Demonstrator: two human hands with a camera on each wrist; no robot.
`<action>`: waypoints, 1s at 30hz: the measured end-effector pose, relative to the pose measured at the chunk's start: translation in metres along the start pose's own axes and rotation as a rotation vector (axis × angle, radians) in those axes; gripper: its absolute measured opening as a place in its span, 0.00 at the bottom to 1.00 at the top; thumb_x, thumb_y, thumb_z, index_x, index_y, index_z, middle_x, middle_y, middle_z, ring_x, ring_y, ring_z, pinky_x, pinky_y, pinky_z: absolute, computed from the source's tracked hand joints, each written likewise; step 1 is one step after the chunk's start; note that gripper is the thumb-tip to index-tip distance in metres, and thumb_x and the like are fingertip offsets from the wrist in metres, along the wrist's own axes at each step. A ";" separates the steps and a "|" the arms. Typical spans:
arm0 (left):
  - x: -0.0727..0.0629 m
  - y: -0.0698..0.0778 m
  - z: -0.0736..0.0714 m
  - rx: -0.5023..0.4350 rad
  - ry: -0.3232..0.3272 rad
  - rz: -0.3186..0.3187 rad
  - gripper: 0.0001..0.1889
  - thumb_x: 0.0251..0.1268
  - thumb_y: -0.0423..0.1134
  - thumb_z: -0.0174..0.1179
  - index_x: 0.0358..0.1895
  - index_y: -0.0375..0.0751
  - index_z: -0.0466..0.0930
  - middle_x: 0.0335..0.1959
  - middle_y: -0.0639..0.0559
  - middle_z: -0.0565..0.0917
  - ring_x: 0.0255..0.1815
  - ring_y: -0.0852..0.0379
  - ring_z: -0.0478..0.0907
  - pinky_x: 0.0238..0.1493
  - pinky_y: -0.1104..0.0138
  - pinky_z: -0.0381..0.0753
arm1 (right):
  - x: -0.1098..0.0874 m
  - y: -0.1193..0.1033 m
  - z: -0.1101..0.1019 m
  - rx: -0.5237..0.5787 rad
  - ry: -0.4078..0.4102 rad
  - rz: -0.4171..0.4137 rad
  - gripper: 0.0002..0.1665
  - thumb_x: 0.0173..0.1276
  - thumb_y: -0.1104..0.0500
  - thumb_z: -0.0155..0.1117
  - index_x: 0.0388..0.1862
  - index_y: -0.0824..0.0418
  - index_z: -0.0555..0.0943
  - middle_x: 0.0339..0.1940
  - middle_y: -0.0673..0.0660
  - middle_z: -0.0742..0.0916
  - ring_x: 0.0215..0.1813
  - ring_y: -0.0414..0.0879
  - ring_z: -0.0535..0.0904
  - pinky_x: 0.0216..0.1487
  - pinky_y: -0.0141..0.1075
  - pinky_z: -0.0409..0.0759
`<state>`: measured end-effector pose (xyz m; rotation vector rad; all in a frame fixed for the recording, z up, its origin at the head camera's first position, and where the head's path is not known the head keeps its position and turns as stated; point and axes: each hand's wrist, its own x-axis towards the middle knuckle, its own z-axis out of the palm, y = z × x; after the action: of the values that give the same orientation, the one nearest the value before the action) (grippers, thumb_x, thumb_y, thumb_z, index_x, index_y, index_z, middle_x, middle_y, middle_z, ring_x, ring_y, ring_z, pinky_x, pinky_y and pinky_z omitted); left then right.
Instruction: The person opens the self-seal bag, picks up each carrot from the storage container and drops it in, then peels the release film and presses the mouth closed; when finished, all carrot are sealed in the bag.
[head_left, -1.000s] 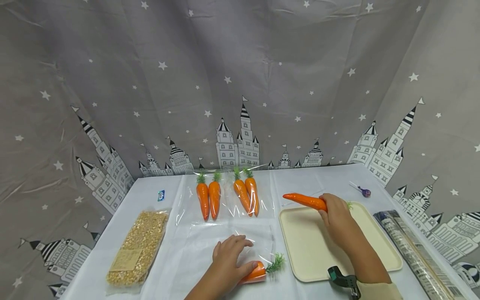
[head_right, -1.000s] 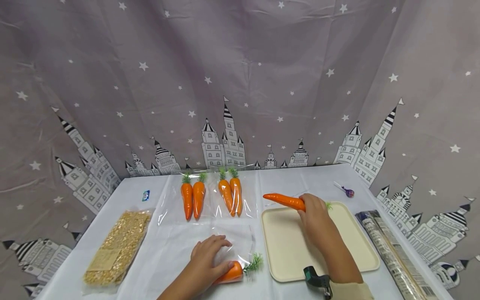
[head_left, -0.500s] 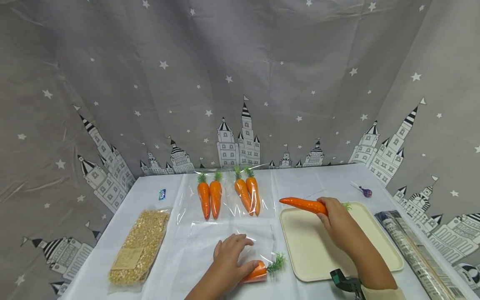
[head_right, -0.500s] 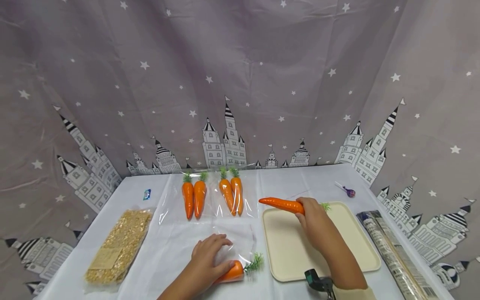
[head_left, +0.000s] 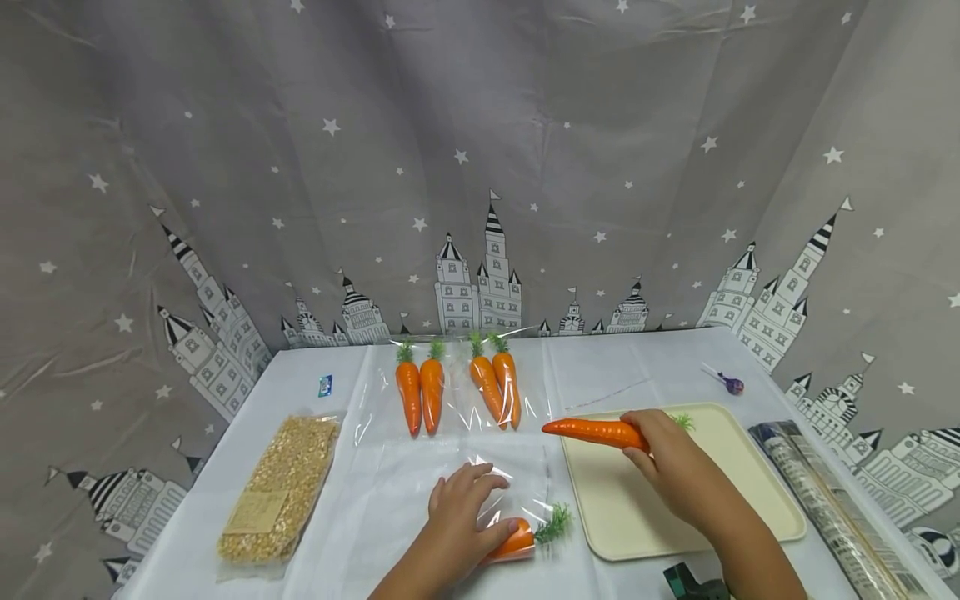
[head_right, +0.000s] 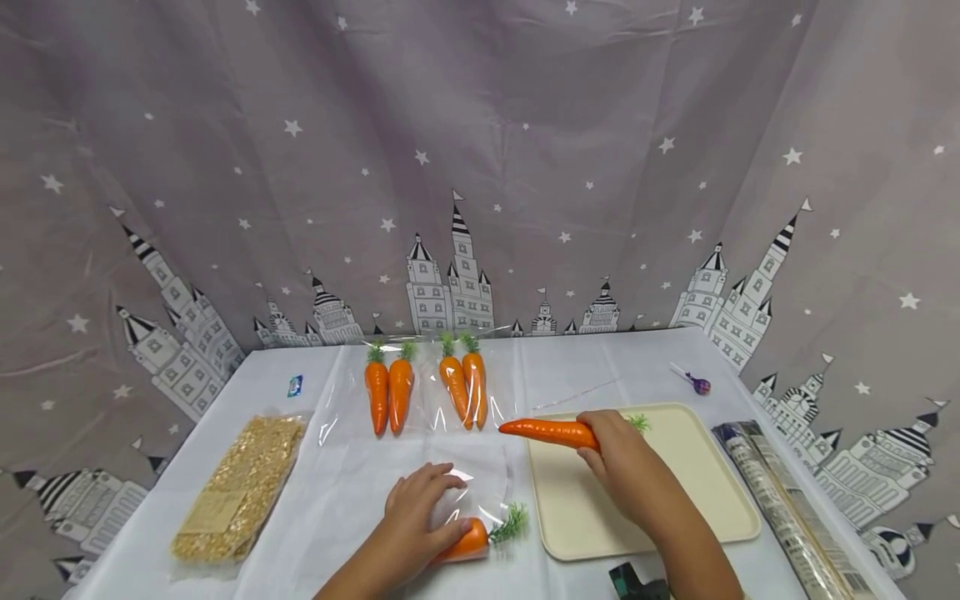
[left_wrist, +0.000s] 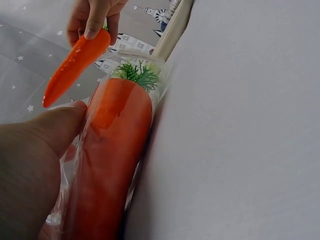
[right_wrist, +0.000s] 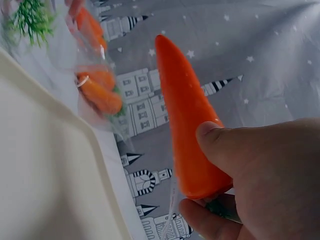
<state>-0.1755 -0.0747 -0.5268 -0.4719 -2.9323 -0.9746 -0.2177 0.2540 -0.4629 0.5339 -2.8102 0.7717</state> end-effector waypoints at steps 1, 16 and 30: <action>0.000 0.000 0.000 0.005 0.011 0.009 0.25 0.65 0.63 0.69 0.59 0.58 0.79 0.69 0.49 0.74 0.75 0.44 0.65 0.74 0.30 0.53 | -0.002 -0.002 0.000 -0.005 0.001 -0.010 0.23 0.74 0.59 0.69 0.65 0.61 0.76 0.59 0.58 0.83 0.60 0.54 0.79 0.65 0.60 0.79; 0.001 -0.001 0.003 -0.006 0.032 0.019 0.27 0.64 0.61 0.71 0.62 0.56 0.78 0.72 0.47 0.73 0.77 0.41 0.63 0.72 0.26 0.53 | -0.013 -0.019 0.013 -0.012 -0.148 0.017 0.21 0.70 0.55 0.74 0.60 0.54 0.81 0.54 0.47 0.85 0.52 0.40 0.78 0.62 0.50 0.82; 0.001 0.001 0.001 -0.010 -0.007 -0.012 0.26 0.63 0.59 0.72 0.61 0.61 0.77 0.73 0.45 0.72 0.78 0.39 0.62 0.74 0.26 0.50 | -0.004 -0.045 0.050 -0.017 -0.204 -0.084 0.21 0.72 0.52 0.71 0.61 0.55 0.81 0.54 0.48 0.86 0.54 0.41 0.80 0.63 0.48 0.83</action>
<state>-0.1760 -0.0727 -0.5269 -0.4598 -2.9410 -0.9907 -0.2009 0.1931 -0.4857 0.7628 -2.9526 0.7133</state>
